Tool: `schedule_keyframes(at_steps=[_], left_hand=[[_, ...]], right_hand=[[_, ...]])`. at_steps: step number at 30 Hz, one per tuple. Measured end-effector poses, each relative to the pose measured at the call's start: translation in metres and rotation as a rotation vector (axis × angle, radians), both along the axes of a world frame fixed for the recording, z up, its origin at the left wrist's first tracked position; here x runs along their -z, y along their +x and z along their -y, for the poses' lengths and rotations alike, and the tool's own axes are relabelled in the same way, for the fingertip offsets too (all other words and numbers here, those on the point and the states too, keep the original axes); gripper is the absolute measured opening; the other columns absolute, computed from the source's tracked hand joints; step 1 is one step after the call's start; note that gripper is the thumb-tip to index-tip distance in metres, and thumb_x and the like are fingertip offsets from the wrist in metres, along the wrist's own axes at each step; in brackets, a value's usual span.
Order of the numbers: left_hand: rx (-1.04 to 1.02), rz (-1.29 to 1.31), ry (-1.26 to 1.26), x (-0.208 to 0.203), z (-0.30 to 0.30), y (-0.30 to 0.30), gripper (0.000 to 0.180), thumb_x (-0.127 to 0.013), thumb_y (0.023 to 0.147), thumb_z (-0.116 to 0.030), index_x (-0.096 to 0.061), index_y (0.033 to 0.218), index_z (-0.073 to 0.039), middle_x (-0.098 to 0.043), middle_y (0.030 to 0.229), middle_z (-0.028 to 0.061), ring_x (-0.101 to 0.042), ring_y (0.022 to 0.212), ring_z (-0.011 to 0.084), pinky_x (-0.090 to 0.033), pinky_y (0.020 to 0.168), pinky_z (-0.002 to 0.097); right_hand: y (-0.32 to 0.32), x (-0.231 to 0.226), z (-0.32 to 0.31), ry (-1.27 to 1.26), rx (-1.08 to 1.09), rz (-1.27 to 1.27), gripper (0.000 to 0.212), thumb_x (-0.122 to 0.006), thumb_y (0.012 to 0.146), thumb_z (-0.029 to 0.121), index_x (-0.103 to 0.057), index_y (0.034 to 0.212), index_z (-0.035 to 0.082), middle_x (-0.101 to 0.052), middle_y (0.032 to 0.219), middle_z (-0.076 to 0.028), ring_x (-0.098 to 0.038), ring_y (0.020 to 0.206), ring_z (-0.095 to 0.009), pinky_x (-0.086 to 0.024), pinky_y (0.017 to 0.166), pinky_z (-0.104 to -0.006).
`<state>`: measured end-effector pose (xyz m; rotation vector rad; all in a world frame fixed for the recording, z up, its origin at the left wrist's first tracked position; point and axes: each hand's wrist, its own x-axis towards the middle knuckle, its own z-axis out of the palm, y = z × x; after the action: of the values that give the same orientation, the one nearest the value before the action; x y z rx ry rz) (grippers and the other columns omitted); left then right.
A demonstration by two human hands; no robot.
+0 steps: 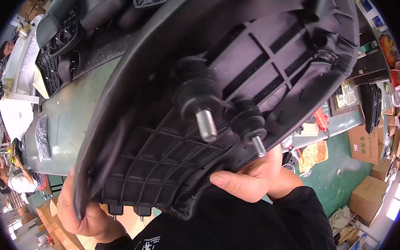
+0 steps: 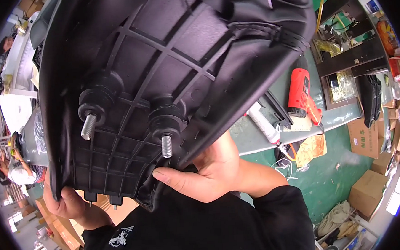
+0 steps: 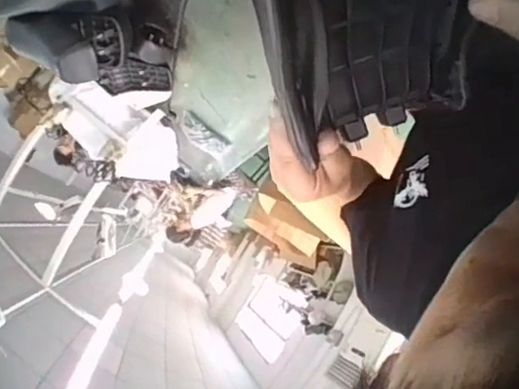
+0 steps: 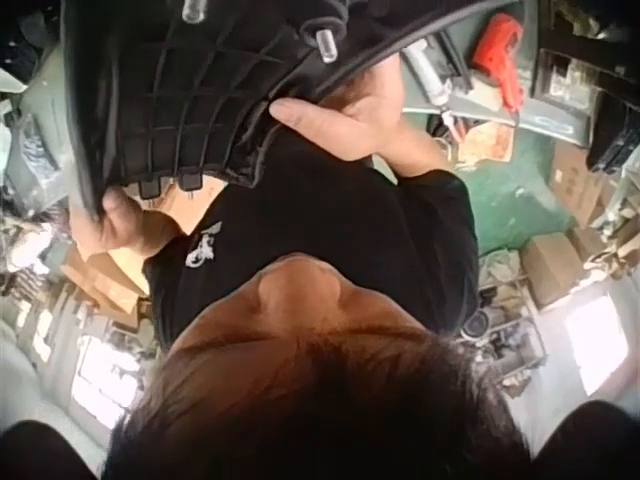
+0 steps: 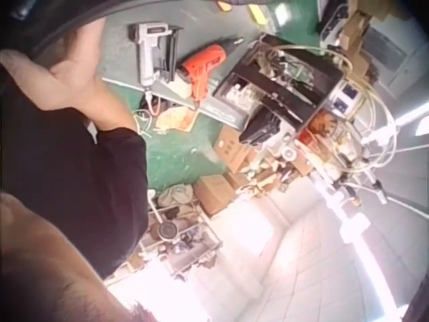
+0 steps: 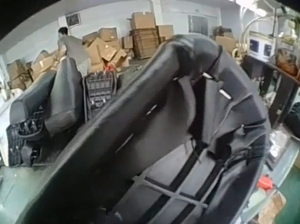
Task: Assembling and inspecting motorcycle or scooter seats at a factory workbench using various tools.
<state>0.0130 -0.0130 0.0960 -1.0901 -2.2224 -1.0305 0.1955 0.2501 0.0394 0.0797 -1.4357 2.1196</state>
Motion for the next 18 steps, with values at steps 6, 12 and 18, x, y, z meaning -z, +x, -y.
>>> schedule_keyframes(at_steps=[6,12,18], left_hand=[[-0.016,-0.101,-0.137,-0.017,-0.001,0.006,0.077,-0.062,0.097,-0.062,-0.071,0.118,0.011,-0.076,0.106,0.0230,-0.075,0.094,0.0315,-0.058,0.087,0.0368],[0.048,-0.135,-0.159,-0.016,0.004,-0.010,0.043,-0.064,0.093,-0.022,-0.071,0.117,0.013,-0.076,0.109,0.0236,-0.075,0.098,0.0302,-0.057,0.090,0.0359],[0.180,0.463,-0.090,0.011,-0.008,-0.054,0.044,-0.064,0.091,-0.018,-0.068,0.122,0.013,-0.073,0.097,0.0102,-0.068,0.085,0.0156,-0.053,0.079,0.0283]], right_hand=[[0.004,-0.002,-0.008,0.082,0.024,0.034,0.075,-0.077,0.081,-0.015,-0.037,0.144,-0.010,-0.060,0.133,-0.019,-0.062,0.123,-0.025,-0.049,0.104,-0.0362],[0.002,0.006,-0.010,0.110,0.001,0.017,0.083,-0.079,0.080,-0.013,-0.032,0.148,-0.009,-0.056,0.137,-0.019,-0.058,0.128,-0.024,-0.047,0.107,-0.0368],[-0.004,0.008,0.002,-0.187,0.013,0.005,0.111,-0.083,0.080,-0.008,-0.007,0.160,-0.007,-0.036,0.157,-0.020,-0.044,0.143,-0.027,-0.039,0.116,-0.0392]])
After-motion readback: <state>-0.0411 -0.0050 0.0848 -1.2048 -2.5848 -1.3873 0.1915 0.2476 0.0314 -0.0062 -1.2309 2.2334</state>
